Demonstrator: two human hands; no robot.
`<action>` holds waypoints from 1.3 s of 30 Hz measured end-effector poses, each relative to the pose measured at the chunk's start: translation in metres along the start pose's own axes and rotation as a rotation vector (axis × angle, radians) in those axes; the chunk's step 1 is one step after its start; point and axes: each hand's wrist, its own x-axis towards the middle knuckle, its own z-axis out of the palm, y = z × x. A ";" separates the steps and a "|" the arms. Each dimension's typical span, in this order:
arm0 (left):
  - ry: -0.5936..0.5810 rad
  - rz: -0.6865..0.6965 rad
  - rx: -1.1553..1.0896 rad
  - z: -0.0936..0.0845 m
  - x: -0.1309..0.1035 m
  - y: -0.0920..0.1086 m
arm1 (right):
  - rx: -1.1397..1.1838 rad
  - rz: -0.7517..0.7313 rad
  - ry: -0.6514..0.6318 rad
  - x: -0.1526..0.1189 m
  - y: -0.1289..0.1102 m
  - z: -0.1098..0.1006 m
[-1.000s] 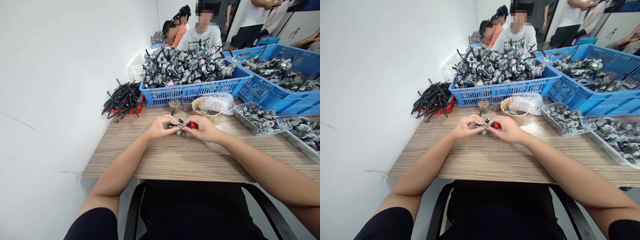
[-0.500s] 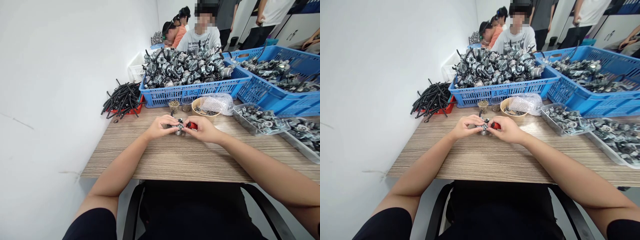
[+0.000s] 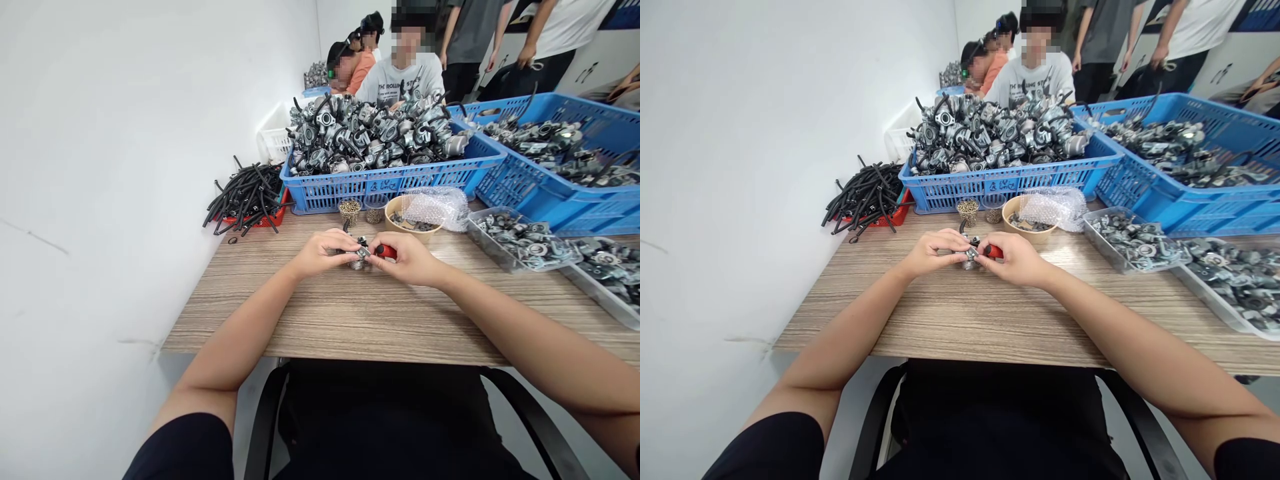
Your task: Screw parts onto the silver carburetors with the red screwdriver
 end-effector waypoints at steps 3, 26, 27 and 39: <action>-0.002 0.006 -0.001 -0.001 0.000 0.001 | -0.005 -0.004 -0.008 0.000 -0.001 0.000; -0.152 0.106 0.121 -0.020 0.003 0.016 | -0.312 0.032 0.082 -0.006 -0.038 0.017; -0.163 0.107 0.129 -0.021 0.003 0.017 | -0.314 0.034 0.083 -0.005 -0.039 0.018; -0.231 0.068 0.187 -0.025 0.000 0.016 | -0.318 0.047 0.105 -0.004 -0.036 0.023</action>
